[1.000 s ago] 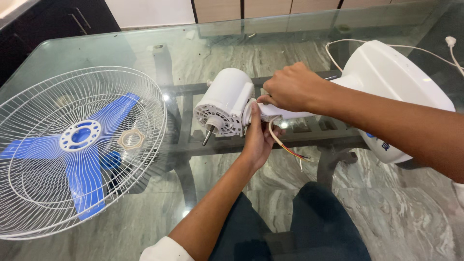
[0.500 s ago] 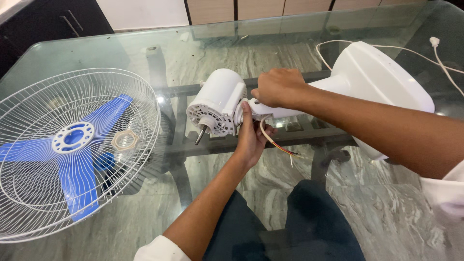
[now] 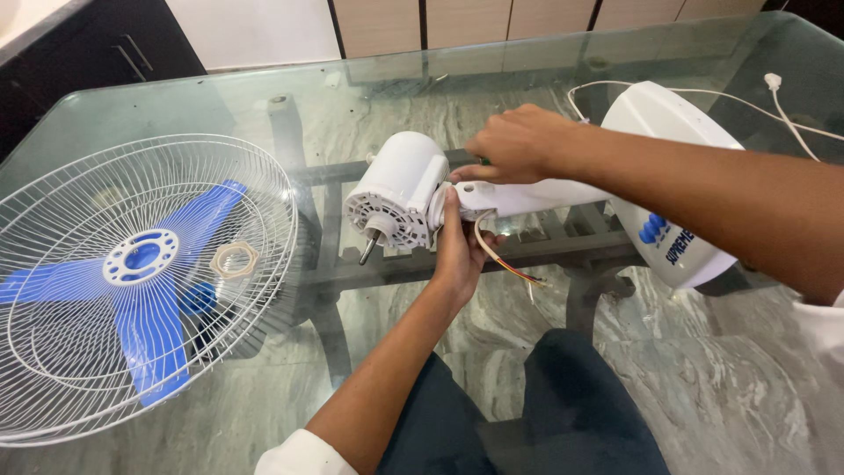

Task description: The person assembles a table fan by inserting a screw into the motor housing and tightening it with a screwdriver. They then attach the motor to the fan neck and secure it with additional screws, aligning the components on a glass table.

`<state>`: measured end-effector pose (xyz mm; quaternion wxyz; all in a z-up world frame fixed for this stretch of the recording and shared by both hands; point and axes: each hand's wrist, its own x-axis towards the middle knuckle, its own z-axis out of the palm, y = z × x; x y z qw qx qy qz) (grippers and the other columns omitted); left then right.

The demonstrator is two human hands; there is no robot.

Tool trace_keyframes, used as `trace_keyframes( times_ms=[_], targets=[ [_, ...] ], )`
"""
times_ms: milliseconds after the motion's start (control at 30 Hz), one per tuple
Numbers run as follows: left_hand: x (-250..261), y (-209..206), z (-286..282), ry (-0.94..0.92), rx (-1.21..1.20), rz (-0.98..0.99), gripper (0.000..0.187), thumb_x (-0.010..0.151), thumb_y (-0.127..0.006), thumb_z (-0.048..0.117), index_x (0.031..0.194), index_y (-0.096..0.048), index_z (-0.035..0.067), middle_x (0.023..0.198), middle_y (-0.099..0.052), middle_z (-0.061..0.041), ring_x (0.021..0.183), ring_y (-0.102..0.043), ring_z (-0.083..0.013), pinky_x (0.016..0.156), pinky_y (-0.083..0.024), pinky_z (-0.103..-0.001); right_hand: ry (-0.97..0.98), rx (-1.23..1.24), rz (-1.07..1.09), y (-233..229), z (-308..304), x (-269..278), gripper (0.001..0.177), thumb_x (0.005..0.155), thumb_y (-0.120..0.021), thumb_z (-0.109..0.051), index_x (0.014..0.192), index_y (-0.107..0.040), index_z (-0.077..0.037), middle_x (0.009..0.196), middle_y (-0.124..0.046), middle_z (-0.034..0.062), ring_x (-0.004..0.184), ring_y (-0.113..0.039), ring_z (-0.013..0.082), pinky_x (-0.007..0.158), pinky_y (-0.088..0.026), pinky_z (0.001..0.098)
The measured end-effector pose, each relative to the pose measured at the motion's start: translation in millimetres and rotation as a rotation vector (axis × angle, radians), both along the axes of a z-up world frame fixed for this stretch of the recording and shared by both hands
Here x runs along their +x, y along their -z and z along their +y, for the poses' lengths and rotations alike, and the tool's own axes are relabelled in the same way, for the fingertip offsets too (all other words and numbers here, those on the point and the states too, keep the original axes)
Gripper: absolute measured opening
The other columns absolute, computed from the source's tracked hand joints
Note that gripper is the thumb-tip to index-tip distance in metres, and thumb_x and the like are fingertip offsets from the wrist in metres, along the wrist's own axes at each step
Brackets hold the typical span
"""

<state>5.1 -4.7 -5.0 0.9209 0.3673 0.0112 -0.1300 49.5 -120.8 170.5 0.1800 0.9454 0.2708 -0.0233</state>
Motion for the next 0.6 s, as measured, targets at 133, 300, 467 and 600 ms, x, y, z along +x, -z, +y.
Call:
trace_keyframes(
  times_ms=[133, 300, 467, 600],
  targets=[
    [-2, 0, 0, -0.013, -0.028, -0.052, 0.059, 0.098, -0.049, 0.065, 0.113, -0.062, 0.01, 0.084, -0.06, 0.0, 0.067, -0.057, -0.0101, 0.073, -0.056, -0.035, -0.3, -0.102, 0.03, -12, -9, -3, 0.063, 0.093, -0.047, -0.07, 0.114, -0.066, -0.014, 0.09, -0.075, 0.0105, 0.079, -0.074, 0.0327, 0.068, -0.058, 0.0474],
    [-1, 3, 0, 0.005, -0.065, -0.088, 0.057, 0.1, -0.05, 0.065, 0.113, -0.061, 0.01, 0.083, -0.058, 0.001, 0.064, -0.053, -0.0101, 0.072, -0.056, -0.033, -0.486, -0.266, -0.029, -14, -16, -3, 0.065, 0.093, -0.045, -0.065, 0.144, -0.047, -0.024, 0.096, -0.07, 0.0069, 0.073, -0.074, 0.0318, 0.055, -0.057, 0.0432],
    [0, 2, 0, 0.017, -0.044, -0.05, 0.059, 0.099, -0.048, 0.066, 0.111, -0.061, 0.01, 0.083, -0.057, 0.001, 0.064, -0.054, -0.0104, 0.073, -0.056, -0.034, -0.513, -0.326, -0.045, -10, -17, 4, 0.064, 0.092, -0.045, -0.066, 0.145, -0.046, -0.03, 0.095, -0.069, 0.0065, 0.072, -0.074, 0.03, 0.054, -0.057, 0.0416],
    [-3, 0, 2, 0.024, -0.011, -0.051, 0.061, 0.099, -0.045, 0.067, 0.11, -0.061, 0.01, 0.081, -0.056, 0.001, 0.065, -0.053, -0.0101, 0.073, -0.056, -0.033, -0.594, -0.271, -0.028, -9, -19, 16, 0.057, 0.091, -0.047, -0.068, 0.13, -0.052, -0.028, 0.087, -0.071, 0.0034, 0.069, -0.074, 0.0293, 0.054, -0.055, 0.0421]
  ],
)
